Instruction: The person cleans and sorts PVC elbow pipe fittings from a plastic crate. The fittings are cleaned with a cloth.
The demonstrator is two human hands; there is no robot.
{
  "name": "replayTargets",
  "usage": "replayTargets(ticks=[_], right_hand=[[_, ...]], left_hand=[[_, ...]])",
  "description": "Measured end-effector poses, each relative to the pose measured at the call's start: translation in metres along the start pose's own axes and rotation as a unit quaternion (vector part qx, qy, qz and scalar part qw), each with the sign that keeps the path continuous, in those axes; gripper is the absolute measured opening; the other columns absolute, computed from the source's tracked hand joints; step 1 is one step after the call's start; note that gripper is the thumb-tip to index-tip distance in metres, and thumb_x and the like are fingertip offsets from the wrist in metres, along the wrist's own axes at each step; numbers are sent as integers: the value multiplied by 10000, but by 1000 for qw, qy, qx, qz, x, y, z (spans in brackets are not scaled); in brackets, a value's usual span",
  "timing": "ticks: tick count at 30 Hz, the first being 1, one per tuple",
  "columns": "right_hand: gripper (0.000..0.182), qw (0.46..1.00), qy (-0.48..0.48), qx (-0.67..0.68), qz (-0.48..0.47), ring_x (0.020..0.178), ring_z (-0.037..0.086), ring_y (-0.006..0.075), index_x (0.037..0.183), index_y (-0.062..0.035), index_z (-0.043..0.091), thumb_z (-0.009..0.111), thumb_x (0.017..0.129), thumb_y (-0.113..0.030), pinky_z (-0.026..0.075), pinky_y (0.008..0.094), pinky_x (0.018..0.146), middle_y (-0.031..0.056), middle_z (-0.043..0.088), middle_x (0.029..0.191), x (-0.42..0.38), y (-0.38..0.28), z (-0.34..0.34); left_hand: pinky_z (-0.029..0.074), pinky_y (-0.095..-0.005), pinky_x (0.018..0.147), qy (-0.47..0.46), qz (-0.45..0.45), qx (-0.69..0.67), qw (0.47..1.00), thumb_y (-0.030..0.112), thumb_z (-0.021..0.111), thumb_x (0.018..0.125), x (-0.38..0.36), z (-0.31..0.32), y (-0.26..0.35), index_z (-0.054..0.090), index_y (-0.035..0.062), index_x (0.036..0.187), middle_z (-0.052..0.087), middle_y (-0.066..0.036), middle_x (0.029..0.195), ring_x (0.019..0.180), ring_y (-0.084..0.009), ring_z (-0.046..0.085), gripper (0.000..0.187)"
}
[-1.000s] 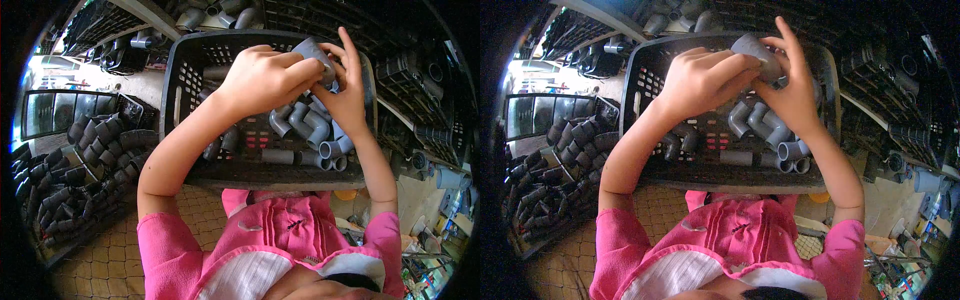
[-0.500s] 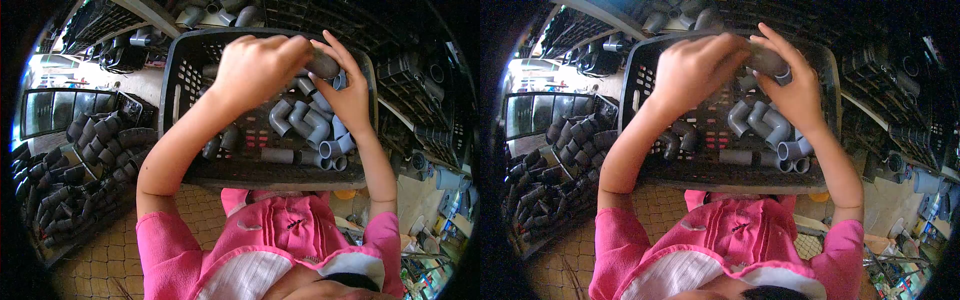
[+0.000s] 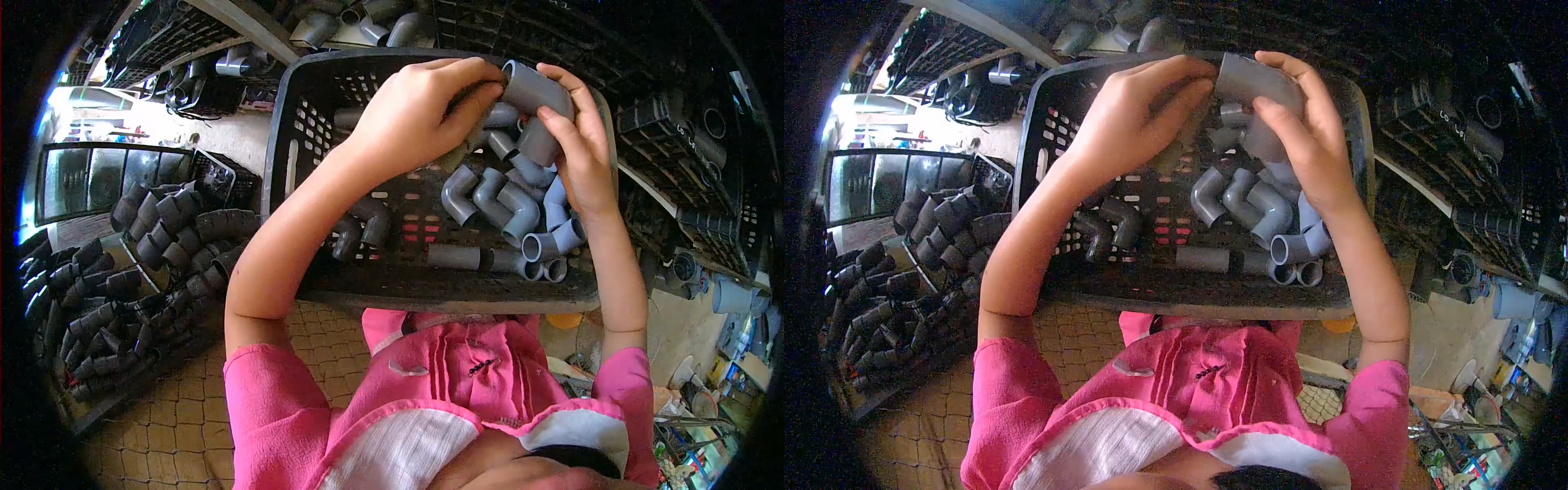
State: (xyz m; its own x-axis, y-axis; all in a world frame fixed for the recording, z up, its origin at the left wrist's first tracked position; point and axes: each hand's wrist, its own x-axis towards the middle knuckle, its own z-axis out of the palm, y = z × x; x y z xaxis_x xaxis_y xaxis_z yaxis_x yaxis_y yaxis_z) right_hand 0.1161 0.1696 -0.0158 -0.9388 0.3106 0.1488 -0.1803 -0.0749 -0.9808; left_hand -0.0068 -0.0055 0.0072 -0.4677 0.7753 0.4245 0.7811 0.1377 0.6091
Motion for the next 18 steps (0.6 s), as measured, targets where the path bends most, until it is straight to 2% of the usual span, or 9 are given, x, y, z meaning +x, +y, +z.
replayTargets(ticks=[1,4,7,9,12,13,16,18], right_hand=[[417,999,-3,-33,-19,1105,524,126,1314,-34,498,596,919,-125,396,271,987,56,558,1210,0,0,0],[397,994,-11,-99,-55,1130,506,124,1291,-30,506,590,919,-142,376,274,1005,56,547,1212,1,-2,-1],[383,994,-14,-100,-50,1118,508,123,1268,-34,512,583,911,-154,379,274,996,55,548,1195,4,-2,-5],[384,993,-8,-102,-58,1059,541,123,1258,-41,511,568,902,-171,415,268,951,56,564,1156,6,4,-8],[388,996,-37,33,78,926,587,124,1247,-56,515,520,886,-198,466,260,834,57,592,1079,3,-3,-7],[395,996,-31,26,80,827,601,122,1241,-68,519,487,878,-220,483,258,743,58,608,1019,3,1,-5],[384,996,-32,20,87,835,601,122,1231,-65,527,500,876,-210,486,262,759,57,611,1022,3,0,-6],[386,996,-28,25,82,845,599,121,1231,-64,528,508,873,-208,485,259,763,61,610,1039,3,0,-8]], left_hand=[[514,-344,751,-26,-21,0,999,202,602,948,0,0,-1,650,10,1071,690,-172,922,828,-285,683,233],[498,-305,794,-63,-103,-162,979,245,600,967,0,1,-9,650,-4,1090,694,-102,947,872,-164,643,283],[481,-276,826,-83,-143,-240,957,274,609,971,2,-5,-5,653,-5,1106,677,-54,966,915,-101,583,313],[480,-271,831,-45,-96,-224,969,267,627,962,4,-3,-2,649,-2,1091,678,-52,973,918,-101,586,299],[491,-280,820,17,-62,-194,979,244,645,949,4,1,1,641,9,1064,687,-65,962,896,-123,615,261],[497,-286,813,39,-56,-183,981,234,649,945,3,2,1,638,13,1053,692,-71,954,884,-135,628,246],[515,-320,779,40,-36,-25,998,211,662,928,1,-2,4,630,36,1031,699,-103,919,844,-187,670,205],[521,-336,762,22,-3,19,1000,199,666,917,1,-1,3,632,50,1026,697,-121,906,833,-216,685,188]])
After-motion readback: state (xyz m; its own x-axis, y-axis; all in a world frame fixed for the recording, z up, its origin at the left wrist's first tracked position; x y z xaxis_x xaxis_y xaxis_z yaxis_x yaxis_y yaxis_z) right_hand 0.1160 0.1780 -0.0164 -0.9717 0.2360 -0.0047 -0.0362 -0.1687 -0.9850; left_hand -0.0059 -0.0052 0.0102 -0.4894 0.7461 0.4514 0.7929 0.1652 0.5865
